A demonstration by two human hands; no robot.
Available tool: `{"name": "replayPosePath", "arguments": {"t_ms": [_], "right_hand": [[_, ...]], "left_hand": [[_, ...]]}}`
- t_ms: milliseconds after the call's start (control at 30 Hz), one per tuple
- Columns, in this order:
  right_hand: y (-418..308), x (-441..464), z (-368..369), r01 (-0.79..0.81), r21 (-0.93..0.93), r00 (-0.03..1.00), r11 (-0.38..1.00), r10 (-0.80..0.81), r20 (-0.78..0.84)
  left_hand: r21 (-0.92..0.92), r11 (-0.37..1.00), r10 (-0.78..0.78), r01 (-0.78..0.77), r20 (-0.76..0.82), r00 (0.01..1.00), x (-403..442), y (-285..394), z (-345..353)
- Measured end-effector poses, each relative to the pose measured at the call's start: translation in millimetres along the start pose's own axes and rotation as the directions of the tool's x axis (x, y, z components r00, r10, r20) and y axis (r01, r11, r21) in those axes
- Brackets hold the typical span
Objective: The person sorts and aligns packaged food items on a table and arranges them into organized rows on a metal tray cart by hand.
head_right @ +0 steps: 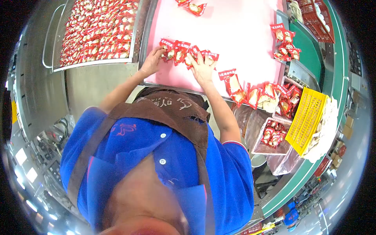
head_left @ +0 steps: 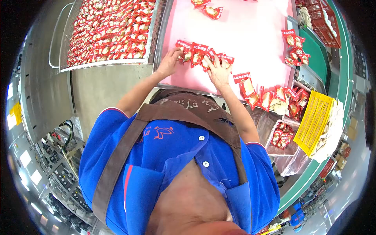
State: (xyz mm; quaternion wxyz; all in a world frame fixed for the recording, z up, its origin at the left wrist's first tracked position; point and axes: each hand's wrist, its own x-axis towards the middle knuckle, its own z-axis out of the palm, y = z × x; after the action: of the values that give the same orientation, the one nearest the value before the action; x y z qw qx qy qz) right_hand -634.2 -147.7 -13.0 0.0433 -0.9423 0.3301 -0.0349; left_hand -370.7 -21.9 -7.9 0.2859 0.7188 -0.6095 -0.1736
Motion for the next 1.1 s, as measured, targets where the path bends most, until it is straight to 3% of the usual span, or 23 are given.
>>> {"name": "replayPosePath", "arguments": {"t_ms": [133, 233, 300, 367, 467, 500, 567, 633, 700, 733, 800, 867, 967, 1100], "right_hand": [[0, -1, -1, -0.009, 0.000, 1.000, 1.000, 0.009, 0.011], [-2, -1, 0, 0.023, 0.015, 0.998, 1.000, -0.022, -0.063], [-2, -1, 1, -0.005, 0.019, 1.000, 1.000, 0.005, 0.012], [-7, 6, -10, -0.021, -0.024, 0.993, 0.999, 0.024, 0.116], [-1, 12, -3, 0.017, -0.073, 0.997, 0.997, -0.012, 0.076], [-1, 14, 0, 0.011, -0.043, 0.999, 0.999, -0.010, 0.042], [0, 20, -8, 0.016, -0.019, 0.997, 1.000, -0.015, 0.073], [-5, 32, -21, -0.013, 0.026, 1.000, 1.000, 0.013, -0.005], [-23, 59, -38, -0.056, 0.079, 0.996, 0.995, 0.061, -0.067], [-44, 82, -61, 0.021, 0.086, 0.989, 0.996, -0.008, -0.145], [-100, 135, -98, 0.149, 0.084, 0.961, 0.985, -0.124, -0.248], [-169, 191, -106, 0.253, 0.056, 0.922, 0.966, -0.223, -0.316], [-282, 279, -90, 0.420, 0.125, 0.879, 0.899, -0.369, -0.302], [-423, 392, -35, 0.456, 0.142, 0.880, 0.878, -0.422, -0.216]], "left_hand": [[-0.039, 0.995, -0.092, 0.091, -0.038, 0.995, -6, 18, 0], [0.207, 0.978, 0.018, 0.019, -0.177, 0.984, 5, 37, -11], [0.253, 0.951, 0.195, -0.179, -0.040, 0.980, 11, 31, 3], [0.499, 0.838, 0.155, -0.223, 0.175, 0.972, 19, 42, 7], [0.530, 0.785, 0.276, -0.320, 0.163, 0.947, 35, 8, 36], [0.539, 0.787, 0.268, -0.301, 0.142, 0.953, 41, 7, 31], [0.460, 0.833, 0.205, -0.308, 0.260, 0.944, 49, 13, 20], [0.390, 0.889, 0.194, -0.240, 0.154, 0.969, 56, 11, 3], [0.453, 0.873, 0.296, -0.182, -0.195, 0.935, 58, 10, -33], [0.392, 0.917, 0.131, -0.071, -0.130, 0.983, 56, 18, -77], [0.498, 0.867, 0.221, -0.023, -0.345, 0.912, 49, -14, -145], [0.505, 0.863, 0.211, 0.007, -0.374, 0.903, 29, -59, -219], [0.526, 0.839, 0.110, 0.140, -0.415, 0.903, -8, -152, -308], [0.554, 0.798, -0.023, 0.239, -0.368, 0.930, -38, -309, -389]]}}
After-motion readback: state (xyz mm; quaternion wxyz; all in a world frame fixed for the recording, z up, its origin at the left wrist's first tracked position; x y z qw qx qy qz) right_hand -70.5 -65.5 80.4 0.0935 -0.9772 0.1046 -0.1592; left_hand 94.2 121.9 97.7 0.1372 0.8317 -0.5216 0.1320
